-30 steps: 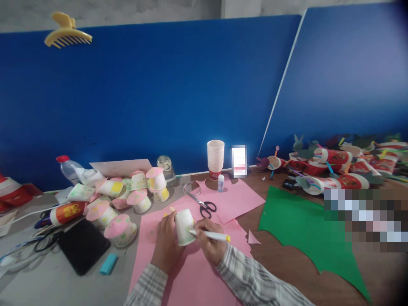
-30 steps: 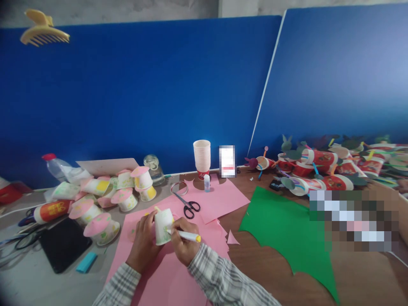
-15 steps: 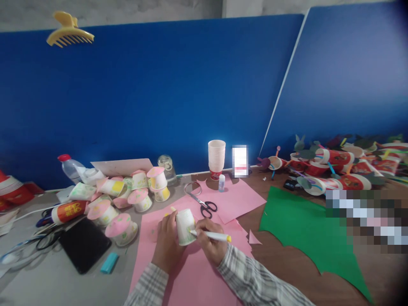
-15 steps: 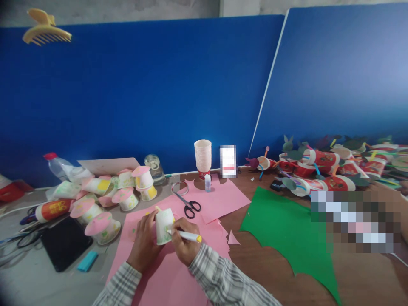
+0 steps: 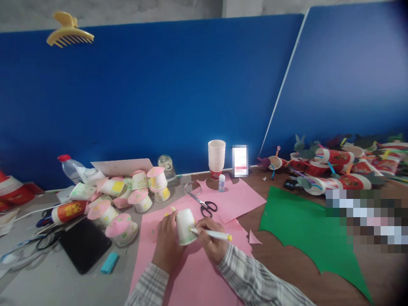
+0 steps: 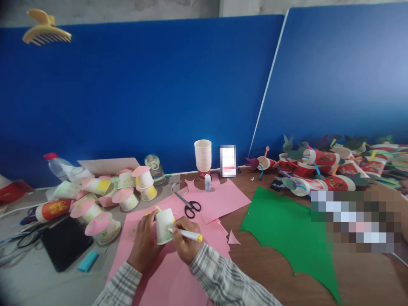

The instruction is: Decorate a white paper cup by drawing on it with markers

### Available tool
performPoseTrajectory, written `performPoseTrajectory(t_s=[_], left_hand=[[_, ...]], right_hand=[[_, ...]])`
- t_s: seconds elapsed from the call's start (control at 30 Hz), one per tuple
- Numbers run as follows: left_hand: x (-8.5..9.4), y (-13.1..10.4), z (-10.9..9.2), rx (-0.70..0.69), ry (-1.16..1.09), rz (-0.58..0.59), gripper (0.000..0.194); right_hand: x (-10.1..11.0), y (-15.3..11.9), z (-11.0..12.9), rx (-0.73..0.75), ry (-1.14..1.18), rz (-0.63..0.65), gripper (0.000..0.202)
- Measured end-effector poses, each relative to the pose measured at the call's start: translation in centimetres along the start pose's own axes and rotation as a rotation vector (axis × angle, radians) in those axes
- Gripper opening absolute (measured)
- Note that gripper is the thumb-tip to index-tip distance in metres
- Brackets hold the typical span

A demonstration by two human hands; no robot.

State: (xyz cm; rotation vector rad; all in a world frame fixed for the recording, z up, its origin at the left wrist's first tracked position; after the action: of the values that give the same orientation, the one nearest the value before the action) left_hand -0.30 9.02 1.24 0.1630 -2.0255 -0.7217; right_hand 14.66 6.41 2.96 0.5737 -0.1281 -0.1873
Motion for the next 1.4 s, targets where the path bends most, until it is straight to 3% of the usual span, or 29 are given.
performPoseTrajectory(t_s=[1.4], left_hand=[[-0.07, -0.03, -0.07, 0.006, 0.006, 0.019, 0.072]], right_hand=[[-0.29, -0.12, 0.18, 0.013, 0.022, 0.008, 0.013]])
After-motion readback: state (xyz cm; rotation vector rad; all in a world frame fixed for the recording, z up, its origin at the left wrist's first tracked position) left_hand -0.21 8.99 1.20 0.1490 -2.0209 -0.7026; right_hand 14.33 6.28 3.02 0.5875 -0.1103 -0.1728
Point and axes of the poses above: each hand's wrist, its own y-axis towards the middle knuckle, its own x-axis out of the back of the hand, z = x × y, the point moved 8 cm from there along y, towards the middle knuckle, and after that the axes turned 2 degrees about x, right-handed, at the moved point
